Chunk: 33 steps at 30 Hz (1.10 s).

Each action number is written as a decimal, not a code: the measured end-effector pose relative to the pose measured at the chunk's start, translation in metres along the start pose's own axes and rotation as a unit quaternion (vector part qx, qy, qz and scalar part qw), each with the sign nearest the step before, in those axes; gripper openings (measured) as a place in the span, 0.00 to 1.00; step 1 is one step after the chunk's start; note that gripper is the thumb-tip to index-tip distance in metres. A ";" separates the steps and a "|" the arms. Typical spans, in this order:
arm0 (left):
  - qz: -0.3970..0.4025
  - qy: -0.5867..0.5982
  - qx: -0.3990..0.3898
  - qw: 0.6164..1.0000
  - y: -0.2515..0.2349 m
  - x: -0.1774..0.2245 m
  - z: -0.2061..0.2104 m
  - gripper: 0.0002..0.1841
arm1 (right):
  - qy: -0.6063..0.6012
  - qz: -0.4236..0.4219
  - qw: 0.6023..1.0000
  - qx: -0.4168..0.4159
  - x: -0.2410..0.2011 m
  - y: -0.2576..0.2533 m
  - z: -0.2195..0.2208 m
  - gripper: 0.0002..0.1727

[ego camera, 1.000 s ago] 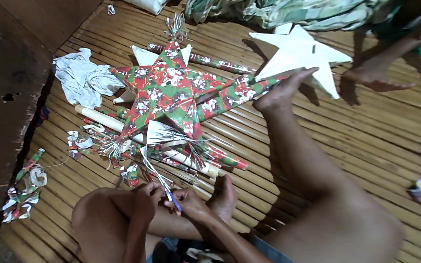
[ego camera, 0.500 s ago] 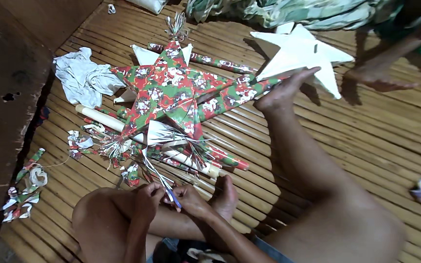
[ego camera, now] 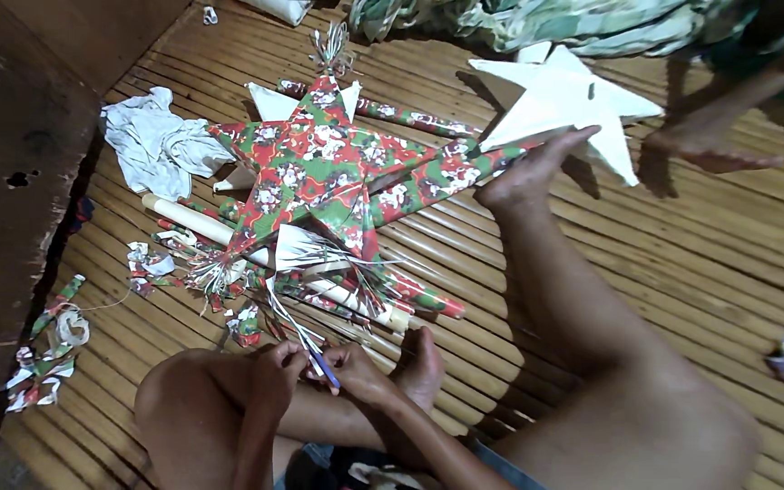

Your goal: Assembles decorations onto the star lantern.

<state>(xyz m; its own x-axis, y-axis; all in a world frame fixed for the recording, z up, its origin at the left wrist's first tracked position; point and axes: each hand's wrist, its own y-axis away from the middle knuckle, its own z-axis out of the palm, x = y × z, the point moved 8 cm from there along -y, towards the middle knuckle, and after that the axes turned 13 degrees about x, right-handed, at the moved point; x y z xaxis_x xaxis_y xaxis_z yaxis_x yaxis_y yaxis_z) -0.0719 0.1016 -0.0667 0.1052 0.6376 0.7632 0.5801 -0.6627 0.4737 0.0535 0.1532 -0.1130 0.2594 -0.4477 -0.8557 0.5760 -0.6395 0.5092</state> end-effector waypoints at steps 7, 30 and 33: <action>0.007 0.013 0.003 1.000 0.002 0.001 0.000 0.07 | 0.001 0.005 1.000 -0.004 0.000 -0.001 0.001 0.12; 0.017 0.016 0.008 1.000 0.003 -0.003 -0.001 0.07 | 0.001 0.001 1.000 -0.015 -0.003 -0.001 0.000 0.12; 0.023 0.025 0.014 0.999 0.003 -0.002 -0.002 0.07 | -0.006 0.005 1.000 -0.015 -0.004 -0.001 -0.001 0.12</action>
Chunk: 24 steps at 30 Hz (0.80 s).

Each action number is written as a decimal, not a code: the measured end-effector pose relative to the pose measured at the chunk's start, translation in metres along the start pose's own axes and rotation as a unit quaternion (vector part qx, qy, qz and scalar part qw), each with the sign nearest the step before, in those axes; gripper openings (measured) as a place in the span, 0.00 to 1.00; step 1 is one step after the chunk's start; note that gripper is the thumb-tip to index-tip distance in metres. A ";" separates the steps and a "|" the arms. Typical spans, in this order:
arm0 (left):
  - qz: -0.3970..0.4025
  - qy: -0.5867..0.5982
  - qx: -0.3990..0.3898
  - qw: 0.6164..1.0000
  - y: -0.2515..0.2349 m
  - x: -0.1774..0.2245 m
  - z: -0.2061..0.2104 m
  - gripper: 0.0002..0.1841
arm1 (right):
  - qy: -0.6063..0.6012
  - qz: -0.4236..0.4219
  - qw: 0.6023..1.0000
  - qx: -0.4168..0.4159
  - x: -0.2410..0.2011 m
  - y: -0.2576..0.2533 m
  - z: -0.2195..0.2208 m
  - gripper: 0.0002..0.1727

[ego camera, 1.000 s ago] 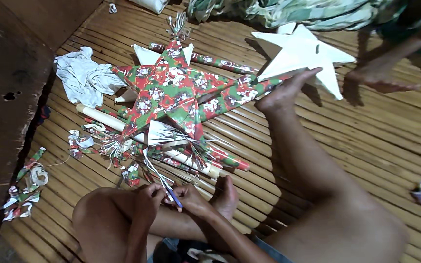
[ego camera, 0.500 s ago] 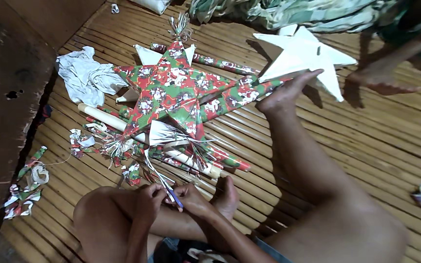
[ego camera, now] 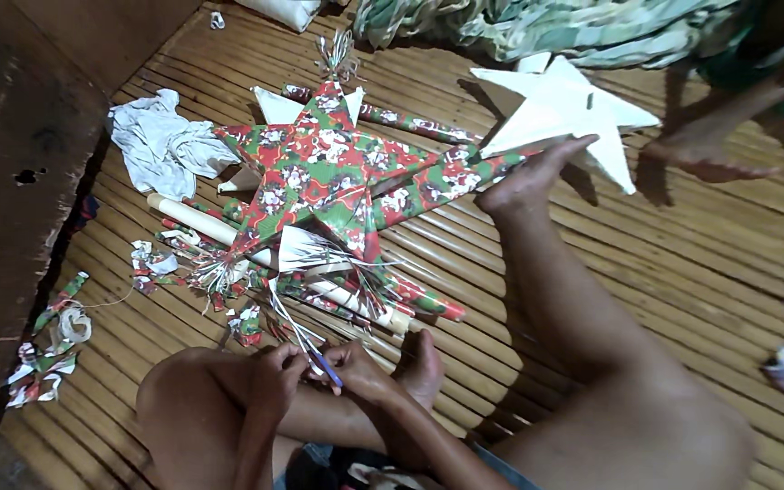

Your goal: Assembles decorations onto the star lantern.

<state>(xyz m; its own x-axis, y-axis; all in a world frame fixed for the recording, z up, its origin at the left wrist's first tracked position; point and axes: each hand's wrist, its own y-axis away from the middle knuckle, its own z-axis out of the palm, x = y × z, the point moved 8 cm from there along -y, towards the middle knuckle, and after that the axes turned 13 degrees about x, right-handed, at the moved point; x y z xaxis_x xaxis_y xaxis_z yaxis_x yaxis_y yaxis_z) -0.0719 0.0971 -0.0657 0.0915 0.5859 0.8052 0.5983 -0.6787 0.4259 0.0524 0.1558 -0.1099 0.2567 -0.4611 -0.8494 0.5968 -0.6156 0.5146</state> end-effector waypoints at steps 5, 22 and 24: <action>0.002 0.003 -0.005 1.000 0.001 0.001 0.000 0.07 | -0.013 0.007 1.000 -0.009 -0.001 0.000 0.001 0.11; 0.000 -0.011 -0.007 1.000 0.001 0.000 0.001 0.07 | -0.037 -0.012 0.999 0.010 0.001 -0.005 0.004 0.11; 0.003 -0.007 -0.010 1.000 0.000 0.001 0.002 0.06 | -0.036 -0.014 0.999 0.010 0.002 -0.006 0.005 0.10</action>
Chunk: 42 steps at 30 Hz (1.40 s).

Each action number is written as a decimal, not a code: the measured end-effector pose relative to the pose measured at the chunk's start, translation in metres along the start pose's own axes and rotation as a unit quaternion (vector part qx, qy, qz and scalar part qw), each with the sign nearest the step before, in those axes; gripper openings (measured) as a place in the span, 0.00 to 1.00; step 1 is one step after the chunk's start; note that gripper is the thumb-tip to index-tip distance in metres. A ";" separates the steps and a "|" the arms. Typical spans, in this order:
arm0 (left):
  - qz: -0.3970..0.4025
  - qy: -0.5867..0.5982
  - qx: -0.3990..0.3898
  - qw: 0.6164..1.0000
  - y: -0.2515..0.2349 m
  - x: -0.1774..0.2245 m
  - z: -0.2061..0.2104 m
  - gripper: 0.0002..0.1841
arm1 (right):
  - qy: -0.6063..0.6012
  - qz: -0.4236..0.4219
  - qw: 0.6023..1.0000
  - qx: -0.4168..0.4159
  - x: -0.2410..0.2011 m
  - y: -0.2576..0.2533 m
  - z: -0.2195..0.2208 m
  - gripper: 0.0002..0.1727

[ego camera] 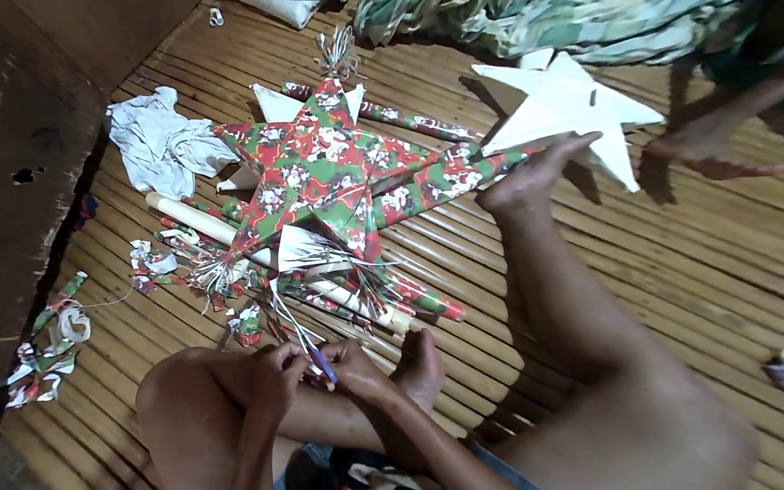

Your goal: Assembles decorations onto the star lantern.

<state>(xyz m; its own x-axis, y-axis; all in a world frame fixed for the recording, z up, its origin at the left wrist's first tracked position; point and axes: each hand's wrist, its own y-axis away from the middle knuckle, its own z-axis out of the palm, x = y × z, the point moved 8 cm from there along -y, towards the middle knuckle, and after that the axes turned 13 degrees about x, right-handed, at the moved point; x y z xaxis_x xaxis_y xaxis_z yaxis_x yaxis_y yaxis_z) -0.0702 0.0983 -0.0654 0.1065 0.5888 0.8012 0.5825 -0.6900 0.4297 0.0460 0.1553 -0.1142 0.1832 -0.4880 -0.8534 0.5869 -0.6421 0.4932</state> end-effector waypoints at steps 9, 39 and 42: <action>0.005 0.007 -0.001 1.000 0.000 0.002 -0.001 0.07 | 0.000 -0.004 1.000 0.003 0.002 -0.001 0.002 0.11; 0.172 -0.113 0.195 0.959 0.038 0.042 -0.044 0.26 | 0.326 0.011 0.945 -0.014 -0.045 0.051 -0.029 0.21; 0.279 0.104 0.056 0.953 0.095 0.103 -0.062 0.22 | 0.436 0.184 0.881 0.014 -0.144 0.097 -0.031 0.20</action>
<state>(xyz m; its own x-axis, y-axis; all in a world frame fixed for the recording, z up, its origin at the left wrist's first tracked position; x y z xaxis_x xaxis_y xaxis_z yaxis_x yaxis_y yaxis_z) -0.0538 0.0669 0.0841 0.2698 0.0392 0.9621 0.5651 -0.8155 -0.1252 0.1015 0.1814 0.0511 0.9005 -0.0345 -0.4336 0.3436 -0.5546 0.7578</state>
